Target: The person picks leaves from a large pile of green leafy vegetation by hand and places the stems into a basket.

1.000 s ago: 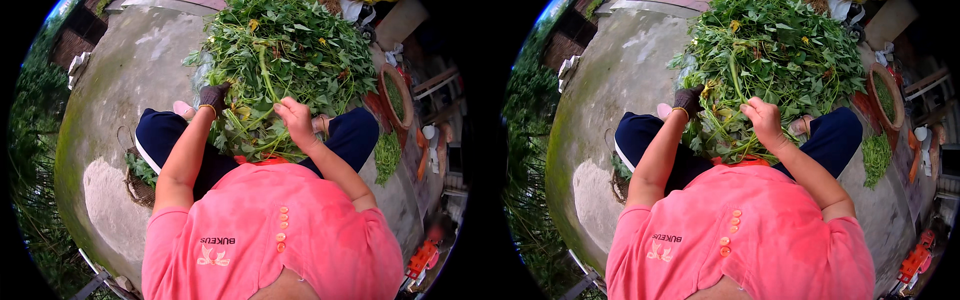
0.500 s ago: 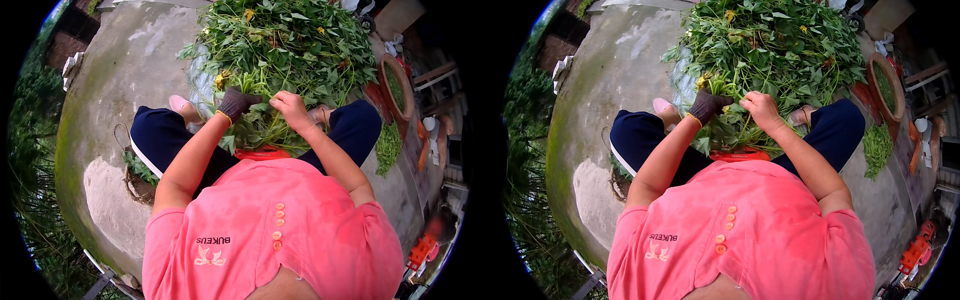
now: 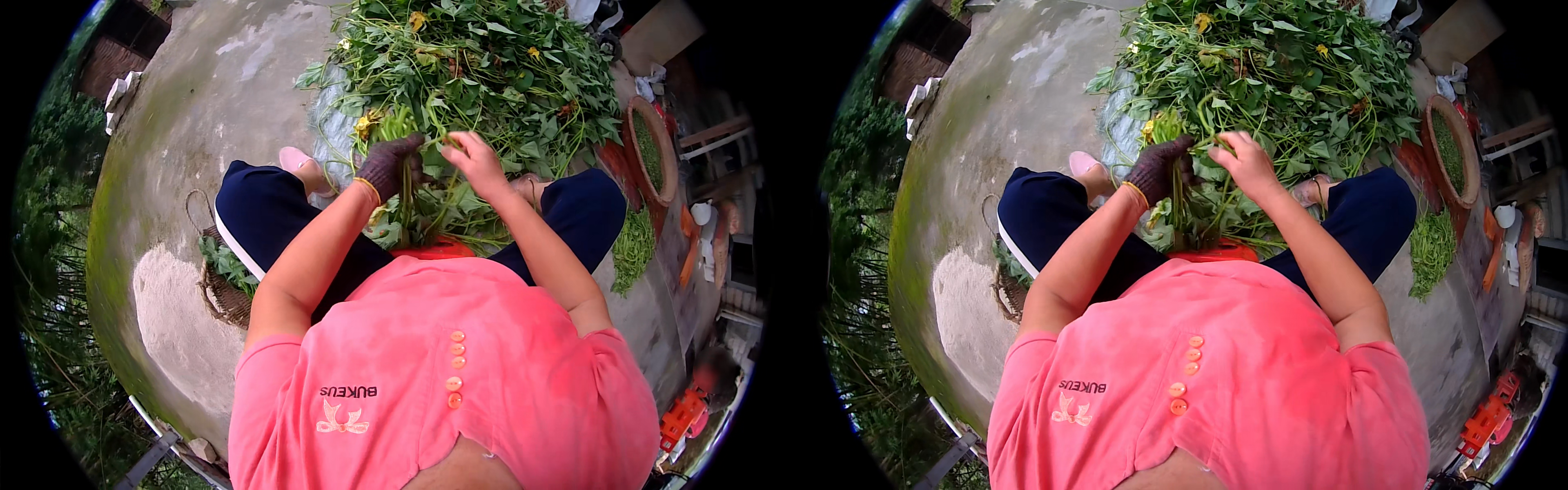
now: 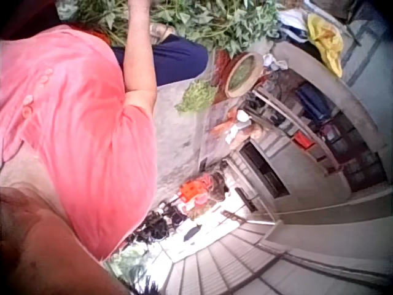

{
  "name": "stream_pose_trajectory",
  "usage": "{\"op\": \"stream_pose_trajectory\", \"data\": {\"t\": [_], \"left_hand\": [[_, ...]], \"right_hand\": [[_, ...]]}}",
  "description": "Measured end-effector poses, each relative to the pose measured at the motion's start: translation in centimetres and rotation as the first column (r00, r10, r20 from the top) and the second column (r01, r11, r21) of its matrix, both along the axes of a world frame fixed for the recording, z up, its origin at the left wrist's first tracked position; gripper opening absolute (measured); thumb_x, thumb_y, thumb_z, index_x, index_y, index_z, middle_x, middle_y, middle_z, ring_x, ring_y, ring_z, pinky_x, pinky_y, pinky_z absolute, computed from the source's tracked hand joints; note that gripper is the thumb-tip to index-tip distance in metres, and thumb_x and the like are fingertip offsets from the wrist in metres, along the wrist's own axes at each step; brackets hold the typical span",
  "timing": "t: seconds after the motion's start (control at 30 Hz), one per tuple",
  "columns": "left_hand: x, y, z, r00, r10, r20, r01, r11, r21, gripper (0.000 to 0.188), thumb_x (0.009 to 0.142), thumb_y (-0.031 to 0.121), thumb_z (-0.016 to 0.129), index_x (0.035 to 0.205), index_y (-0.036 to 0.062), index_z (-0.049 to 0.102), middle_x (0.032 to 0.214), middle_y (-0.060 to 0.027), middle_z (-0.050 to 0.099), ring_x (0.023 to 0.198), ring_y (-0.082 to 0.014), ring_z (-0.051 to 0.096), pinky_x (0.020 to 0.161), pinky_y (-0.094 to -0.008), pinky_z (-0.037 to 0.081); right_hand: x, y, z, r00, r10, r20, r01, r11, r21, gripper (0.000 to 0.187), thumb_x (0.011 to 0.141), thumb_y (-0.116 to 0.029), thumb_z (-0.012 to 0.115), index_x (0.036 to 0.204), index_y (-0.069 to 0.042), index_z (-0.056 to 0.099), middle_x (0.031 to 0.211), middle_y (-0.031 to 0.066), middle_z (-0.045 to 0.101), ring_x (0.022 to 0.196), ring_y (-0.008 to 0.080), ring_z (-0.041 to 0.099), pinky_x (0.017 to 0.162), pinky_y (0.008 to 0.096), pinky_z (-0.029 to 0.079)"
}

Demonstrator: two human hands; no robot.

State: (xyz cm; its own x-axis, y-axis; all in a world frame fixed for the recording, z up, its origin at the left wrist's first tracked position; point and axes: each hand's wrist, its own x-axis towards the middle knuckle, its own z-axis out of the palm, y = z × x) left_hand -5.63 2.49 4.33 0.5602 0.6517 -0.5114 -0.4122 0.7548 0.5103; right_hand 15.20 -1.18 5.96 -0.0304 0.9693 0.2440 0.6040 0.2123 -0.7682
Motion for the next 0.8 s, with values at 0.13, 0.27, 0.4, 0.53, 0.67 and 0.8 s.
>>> {"op": "stream_pose_trajectory", "data": {"t": [0.13,0.27,0.4,0.53,0.67,0.8], "left_hand": [[-0.6,1.2,0.8,0.991,0.001,-0.133,0.005,0.999,0.047,0.022,0.087,0.028,0.074,0.091,0.0077,0.068,0.061,-0.0023,0.053,0.052,-0.0195,0.052,0.057,-0.0398,0.049],[-0.7,1.5,-2.2,0.614,0.239,-0.753,0.259,0.840,0.477,0.031,0.076,0.033,0.080,0.085,0.0040,0.072,0.068,-0.0091,0.067,0.059,-0.0235,0.063,0.061,-0.0397,0.051],[-4.9,4.8,-1.9,0.609,0.399,-0.685,-0.101,0.896,0.432,0.027,0.078,0.031,0.077,0.085,0.0051,0.074,0.071,-0.0094,0.070,0.064,-0.0239,0.067,0.060,-0.0360,0.053],[0.3,1.3,1.3,0.953,0.037,-0.300,0.016,0.985,0.173,0.028,0.090,0.026,0.072,0.088,-0.0012,0.068,0.078,-0.0115,0.068,0.063,-0.0238,0.064,0.061,-0.0368,0.054],[2.5,-1.7,0.8,0.996,-0.041,-0.073,0.049,0.992,0.114,0.029,0.091,0.028,0.071,0.093,-0.0013,0.067,0.080,-0.0115,0.069,0.066,-0.0247,0.066,0.065,-0.0367,0.056],[0.1,0.3,1.6,0.983,-0.018,-0.182,0.025,0.999,0.038,0.025,0.092,0.028,0.071,0.087,0.0055,0.062,0.068,-0.0065,0.059,0.061,-0.0225,0.063,0.059,-0.0383,0.055]], "right_hand": [[1.4,-2.8,0.5,0.986,-0.033,0.165,0.088,0.936,-0.341,0.027,0.090,-0.027,0.065,0.107,-0.006,0.067,0.072,0.0111,0.062,0.065,0.0227,0.059,0.066,0.0328,0.047],[1.0,-3.8,1.5,0.989,-0.028,0.142,0.045,0.992,-0.121,0.021,0.089,-0.023,0.065,0.094,-0.003,0.067,0.067,0.0140,0.060,0.058,0.0245,0.058,0.059,0.0350,0.045],[1.3,-3.1,4.8,0.990,-0.098,0.097,0.107,0.990,-0.097,0.023,0.088,-0.024,0.065,0.083,-0.001,0.064,0.064,0.0156,0.057,0.057,0.0287,0.056,0.055,0.0385,0.043],[0.9,-0.6,2.3,0.884,-0.208,-0.419,0.018,0.910,-0.414,0.017,0.089,-0.017,0.068,0.087,0.000,0.066,0.062,0.0012,0.057,0.051,0.0105,0.052,0.049,0.0274,0.038],[-1.6,-0.2,2.9,0.757,-0.233,-0.610,-0.074,0.898,-0.435,0.022,0.092,-0.015,0.065,0.107,0.001,0.066,0.080,0.0017,0.062,0.062,0.0093,0.057,0.056,0.0227,0.042],[1.5,-1.7,0.6,0.970,0.177,-0.166,-0.202,0.967,-0.152,0.028,0.096,-0.018,0.059,0.115,0.001,0.064,0.085,0.0015,0.062,0.066,0.0083,0.057,0.058,0.0211,0.044]]}}
